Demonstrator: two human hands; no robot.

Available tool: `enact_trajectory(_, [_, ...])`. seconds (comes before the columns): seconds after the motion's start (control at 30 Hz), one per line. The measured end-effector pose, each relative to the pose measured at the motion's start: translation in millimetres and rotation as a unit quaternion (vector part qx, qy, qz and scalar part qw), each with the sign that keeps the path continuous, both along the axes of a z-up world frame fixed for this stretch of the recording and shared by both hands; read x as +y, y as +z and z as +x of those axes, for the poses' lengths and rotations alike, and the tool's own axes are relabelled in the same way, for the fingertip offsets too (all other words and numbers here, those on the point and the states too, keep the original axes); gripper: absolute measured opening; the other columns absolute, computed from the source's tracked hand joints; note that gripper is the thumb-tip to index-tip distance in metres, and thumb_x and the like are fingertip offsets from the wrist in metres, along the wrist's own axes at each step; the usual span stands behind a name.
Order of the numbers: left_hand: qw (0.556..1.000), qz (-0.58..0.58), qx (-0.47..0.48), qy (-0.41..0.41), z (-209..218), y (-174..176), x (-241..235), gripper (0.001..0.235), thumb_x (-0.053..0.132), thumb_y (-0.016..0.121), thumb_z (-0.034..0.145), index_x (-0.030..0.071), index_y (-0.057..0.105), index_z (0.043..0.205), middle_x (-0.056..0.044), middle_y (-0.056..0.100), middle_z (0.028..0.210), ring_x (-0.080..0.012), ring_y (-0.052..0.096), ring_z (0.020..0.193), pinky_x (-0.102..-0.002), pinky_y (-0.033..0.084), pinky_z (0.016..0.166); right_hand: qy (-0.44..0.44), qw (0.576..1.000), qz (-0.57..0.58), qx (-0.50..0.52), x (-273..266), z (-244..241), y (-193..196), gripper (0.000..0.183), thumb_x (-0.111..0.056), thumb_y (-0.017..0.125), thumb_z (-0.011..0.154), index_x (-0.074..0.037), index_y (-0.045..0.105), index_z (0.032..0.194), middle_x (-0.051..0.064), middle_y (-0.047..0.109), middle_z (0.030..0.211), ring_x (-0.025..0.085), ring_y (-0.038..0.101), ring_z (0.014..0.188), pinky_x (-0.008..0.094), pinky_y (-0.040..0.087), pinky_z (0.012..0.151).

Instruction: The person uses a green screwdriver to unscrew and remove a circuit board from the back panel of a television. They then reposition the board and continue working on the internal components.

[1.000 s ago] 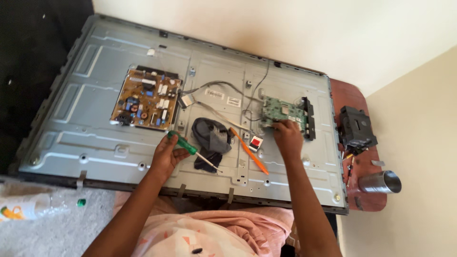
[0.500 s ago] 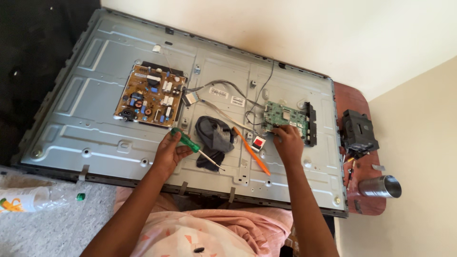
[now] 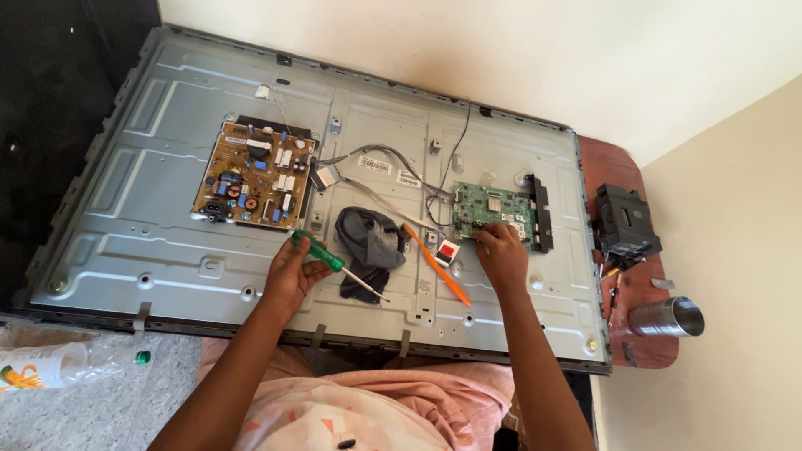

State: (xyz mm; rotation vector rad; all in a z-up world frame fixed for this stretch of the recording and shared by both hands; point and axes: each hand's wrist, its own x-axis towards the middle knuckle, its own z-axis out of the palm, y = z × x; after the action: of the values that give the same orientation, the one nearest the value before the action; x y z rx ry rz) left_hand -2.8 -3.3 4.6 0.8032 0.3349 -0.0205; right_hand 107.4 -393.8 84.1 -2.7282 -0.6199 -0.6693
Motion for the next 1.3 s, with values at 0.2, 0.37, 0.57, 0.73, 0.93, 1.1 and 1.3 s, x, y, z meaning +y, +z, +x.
enact_trajectory(0.2, [1.0,0.001,0.004,0.002,1,-1,0,0.035,0.039,0.067,0.096,0.014,0.058,0.119,-0.006,0.071,0.111,-0.0232,0.076,0.086,-0.041,0.064,0.083,-0.005,1.0,0.007,0.013,-7,-7,1,0.023,-0.006,0.077,0.077,-0.022,0.08,0.093,-0.003,0.07,0.101,0.021,0.066,0.102,0.035,0.057,0.079])
enact_trajectory(0.37, [1.0,-0.001,0.001,0.002,1,-4,0,0.035,0.039,0.067,0.096,0.016,0.058,0.12,-0.007,0.071,0.113,-0.0227,0.074,0.086,-0.041,0.063,0.082,0.001,1.0,-0.006,0.013,-6,-9,5,0.022,-0.009,0.08,0.077,-0.023,0.082,0.093,-0.004,0.071,0.099,0.019,0.066,0.1,0.034,0.057,0.076])
enact_trajectory(0.57, [1.0,0.0,0.004,0.002,1,-8,1,0.036,0.041,0.065,0.097,0.016,0.057,0.122,-0.007,0.071,0.115,-0.0229,0.075,0.086,-0.042,0.062,0.083,-0.013,1.0,-0.019,-0.001,2,-15,6,0.02,-0.014,0.082,0.077,-0.025,0.083,0.093,-0.005,0.072,0.095,0.016,0.067,0.096,0.031,0.057,0.071])
enact_trajectory(0.73, [1.0,0.002,0.009,0.004,1,-7,1,0.04,0.039,0.065,0.097,0.015,0.057,0.127,-0.007,0.071,0.117,-0.0222,0.075,0.086,-0.042,0.062,0.082,-0.007,1.0,-0.026,0.006,2,-13,8,0.017,-0.012,0.081,0.08,-0.023,0.083,0.093,-0.005,0.072,0.096,0.016,0.067,0.095,0.032,0.056,0.067])
enact_trajectory(0.93, [1.0,-0.001,0.009,0.003,1,-8,1,0.04,0.038,0.064,0.098,0.015,0.056,0.129,-0.008,0.071,0.117,-0.0221,0.075,0.085,-0.042,0.062,0.082,0.021,1.0,-0.013,0.008,1,-12,13,0.02,-0.009,0.08,0.078,-0.021,0.083,0.094,-0.003,0.072,0.097,0.019,0.066,0.096,0.033,0.057,0.073])
enact_trajectory(1.1, [1.0,0.002,0.018,0.007,0,-13,2,0.039,0.037,0.063,0.098,0.016,0.057,0.13,-0.008,0.07,0.117,-0.0223,0.074,0.086,-0.043,0.063,0.082,0.046,0.995,0.072,0.046,-11,-10,10,0.022,-0.011,0.083,0.076,-0.016,0.081,0.097,0.002,0.072,0.101,0.025,0.065,0.1,0.038,0.054,0.084])
enact_trajectory(1.3, [1.0,-0.011,0.001,0.0,1,-20,6,0.035,0.035,0.064,0.099,0.015,0.058,0.128,-0.008,0.071,0.117,-0.0226,0.074,0.085,-0.042,0.062,0.082,-0.211,0.972,0.074,-0.072,-89,27,-11,0.057,-0.028,0.093,0.074,-0.011,0.073,0.125,0.017,0.072,0.116,0.037,0.06,0.106,0.046,0.048,0.092])
